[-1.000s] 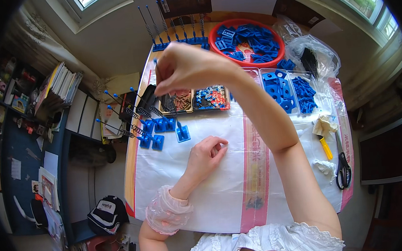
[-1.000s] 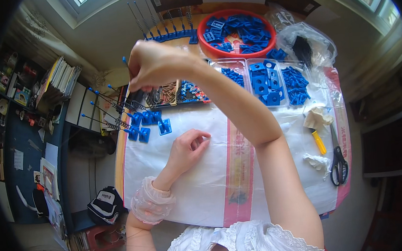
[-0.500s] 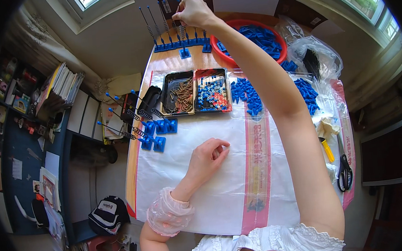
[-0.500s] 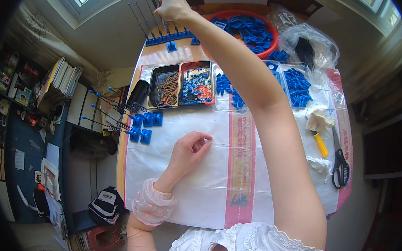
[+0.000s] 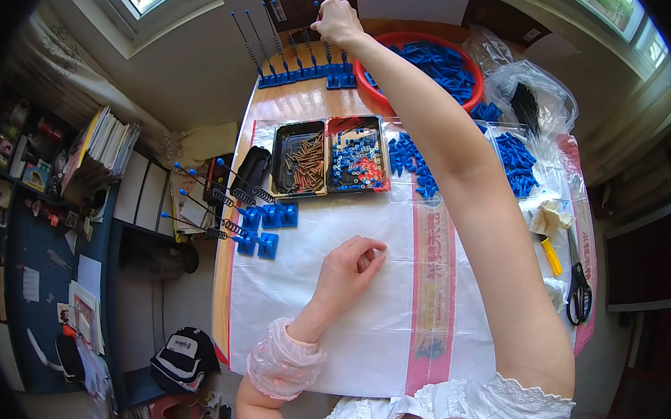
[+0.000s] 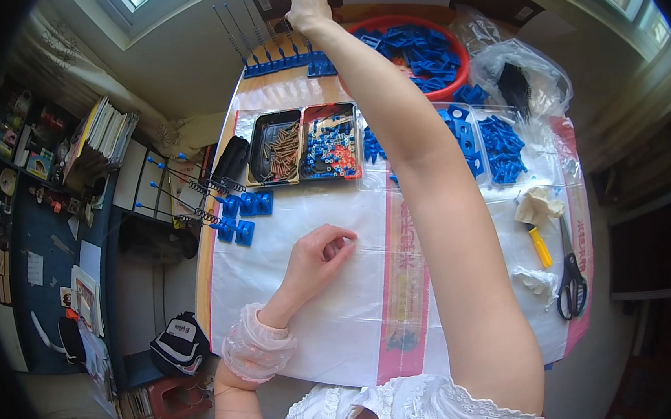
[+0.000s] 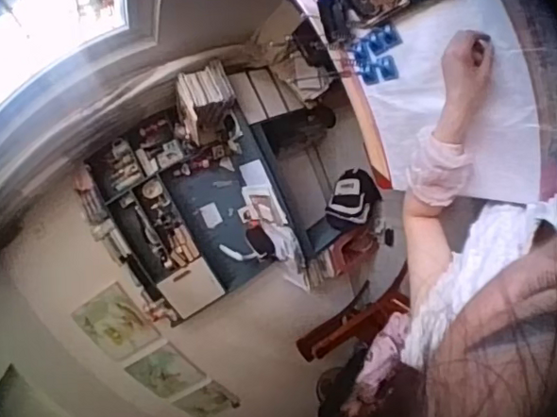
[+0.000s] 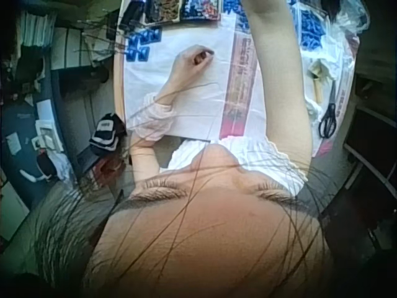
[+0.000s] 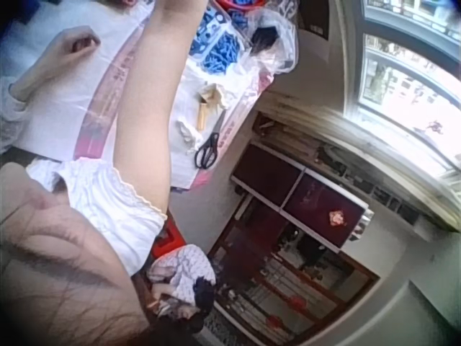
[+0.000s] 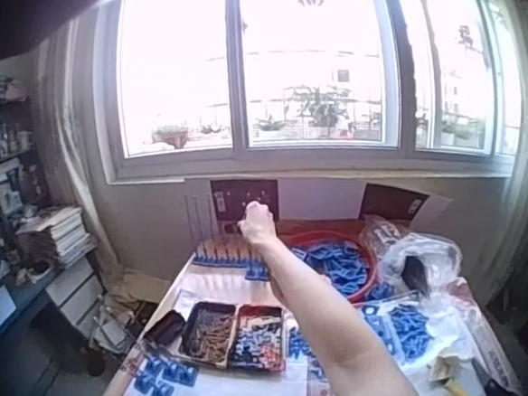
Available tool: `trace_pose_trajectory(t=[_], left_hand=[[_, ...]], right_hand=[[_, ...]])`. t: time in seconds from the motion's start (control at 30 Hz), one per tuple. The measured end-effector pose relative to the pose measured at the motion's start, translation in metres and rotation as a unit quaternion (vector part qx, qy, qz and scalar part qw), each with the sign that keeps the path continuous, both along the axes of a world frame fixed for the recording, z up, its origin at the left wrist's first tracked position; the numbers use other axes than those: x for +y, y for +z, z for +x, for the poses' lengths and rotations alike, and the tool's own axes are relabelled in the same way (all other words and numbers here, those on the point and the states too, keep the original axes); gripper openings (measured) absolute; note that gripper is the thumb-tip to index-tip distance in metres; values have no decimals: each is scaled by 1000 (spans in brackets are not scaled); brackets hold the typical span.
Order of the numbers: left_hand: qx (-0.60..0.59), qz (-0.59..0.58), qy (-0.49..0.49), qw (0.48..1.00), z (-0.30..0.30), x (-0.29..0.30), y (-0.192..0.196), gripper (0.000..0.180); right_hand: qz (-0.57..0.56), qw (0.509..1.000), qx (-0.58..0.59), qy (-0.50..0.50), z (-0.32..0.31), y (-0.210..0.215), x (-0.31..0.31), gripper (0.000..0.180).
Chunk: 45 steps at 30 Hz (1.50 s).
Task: Assembling electrical components onto blue plastic bases.
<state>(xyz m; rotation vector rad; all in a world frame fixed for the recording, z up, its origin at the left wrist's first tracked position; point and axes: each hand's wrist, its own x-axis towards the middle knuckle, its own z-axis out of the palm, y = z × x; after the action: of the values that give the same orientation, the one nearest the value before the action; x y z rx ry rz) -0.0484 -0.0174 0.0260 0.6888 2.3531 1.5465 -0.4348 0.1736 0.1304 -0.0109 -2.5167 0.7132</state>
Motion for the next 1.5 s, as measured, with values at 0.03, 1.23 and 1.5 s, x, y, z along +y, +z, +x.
trace_pose_trajectory(t=[0.03, 1.23, 1.5], left_hand=[[0, 0, -2, 1000, 0, 1, 1, 15], [33, 1, -4, 999, 0, 3, 0, 10], [31, -1, -4, 1000, 1, 2, -1, 11]], right_hand=[[0, 1000, -3, -7, -2, 0, 2, 21], [-92, 899, -98, 417, 232, 29, -112, 20], [-183, 867, -155, 437, 204, 76, -83, 18]])
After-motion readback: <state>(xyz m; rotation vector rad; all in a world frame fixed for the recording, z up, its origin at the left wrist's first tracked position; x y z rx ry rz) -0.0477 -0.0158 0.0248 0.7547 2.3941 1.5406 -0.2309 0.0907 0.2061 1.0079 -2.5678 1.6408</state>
